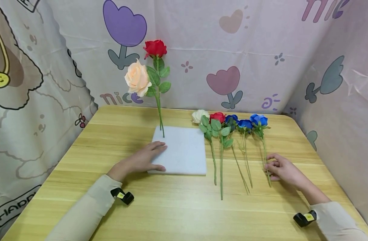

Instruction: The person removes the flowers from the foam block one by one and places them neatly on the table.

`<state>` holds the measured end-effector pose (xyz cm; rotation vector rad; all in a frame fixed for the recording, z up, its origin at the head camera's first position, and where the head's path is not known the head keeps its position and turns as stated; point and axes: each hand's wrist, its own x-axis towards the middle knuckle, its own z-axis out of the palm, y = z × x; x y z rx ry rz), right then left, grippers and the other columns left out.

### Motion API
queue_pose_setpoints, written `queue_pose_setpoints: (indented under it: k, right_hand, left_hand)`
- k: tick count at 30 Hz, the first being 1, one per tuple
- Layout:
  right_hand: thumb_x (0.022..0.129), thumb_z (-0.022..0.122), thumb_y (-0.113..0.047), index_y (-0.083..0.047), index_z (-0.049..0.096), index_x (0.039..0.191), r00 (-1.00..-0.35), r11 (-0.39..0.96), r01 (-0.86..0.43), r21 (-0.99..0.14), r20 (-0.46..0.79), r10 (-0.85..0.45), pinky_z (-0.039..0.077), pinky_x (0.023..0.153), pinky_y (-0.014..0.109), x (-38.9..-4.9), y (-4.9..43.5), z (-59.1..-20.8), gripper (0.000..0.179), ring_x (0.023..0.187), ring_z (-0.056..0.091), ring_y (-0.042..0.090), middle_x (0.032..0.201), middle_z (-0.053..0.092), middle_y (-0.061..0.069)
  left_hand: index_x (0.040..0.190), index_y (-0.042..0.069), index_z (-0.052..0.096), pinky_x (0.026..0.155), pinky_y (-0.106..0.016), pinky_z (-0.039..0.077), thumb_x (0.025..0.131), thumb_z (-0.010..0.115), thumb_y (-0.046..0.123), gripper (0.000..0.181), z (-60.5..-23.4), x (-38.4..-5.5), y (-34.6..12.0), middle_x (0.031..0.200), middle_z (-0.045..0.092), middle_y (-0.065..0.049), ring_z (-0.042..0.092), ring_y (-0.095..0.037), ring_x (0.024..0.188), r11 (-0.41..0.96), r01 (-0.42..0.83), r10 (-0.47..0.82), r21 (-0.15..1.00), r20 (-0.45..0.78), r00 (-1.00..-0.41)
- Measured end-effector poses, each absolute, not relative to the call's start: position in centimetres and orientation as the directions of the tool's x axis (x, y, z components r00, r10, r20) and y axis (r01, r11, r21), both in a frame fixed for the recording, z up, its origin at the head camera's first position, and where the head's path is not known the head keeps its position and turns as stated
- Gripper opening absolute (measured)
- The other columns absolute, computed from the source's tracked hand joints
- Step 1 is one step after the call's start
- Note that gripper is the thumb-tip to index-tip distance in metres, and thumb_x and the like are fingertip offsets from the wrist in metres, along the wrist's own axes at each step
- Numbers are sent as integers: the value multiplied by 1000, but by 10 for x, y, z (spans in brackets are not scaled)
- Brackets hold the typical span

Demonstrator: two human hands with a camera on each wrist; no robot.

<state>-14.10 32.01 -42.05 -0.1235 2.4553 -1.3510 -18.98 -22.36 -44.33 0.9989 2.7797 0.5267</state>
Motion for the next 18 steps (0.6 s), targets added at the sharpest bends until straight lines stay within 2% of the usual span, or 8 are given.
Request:
queue_pose_setpoints:
  k: [6, 13, 18]
  right_hand:
    - [100, 55, -8, 13, 33, 134, -934, 558, 97, -824, -268, -234, 60, 67, 35, -142, 319, -420, 46, 81, 60, 20, 99, 63, 17]
    - [98, 58, -7, 15, 38, 130, -924, 592, 109, -799, -300, -235, 59, 64, 34, -144, 315, -418, 44, 76, 58, 20, 91, 58, 14]
    - [96, 58, -4, 17, 32, 135, -919, 611, 95, -786, -305, -250, 59, 65, 34, -145, 315, -416, 51, 76, 61, 23, 90, 58, 15]
  left_hand:
    - [154, 8, 31, 116, -49, 24, 80, 58, 72, 101, -442, -189, -223, 158, 26, -13, 24, -34, 144, 709, 598, 645, 375, 0, -765]
    - [153, 8, 31, 116, -48, 24, 80, 59, 72, 101, -442, -189, -223, 158, 26, -12, 24, -33, 144, 713, 592, 639, 376, 1, -769]
    - [153, 8, 32, 116, -49, 25, 81, 59, 71, 100, -442, -188, -223, 158, 27, -13, 24, -33, 144, 709, 594, 641, 380, 6, -768]
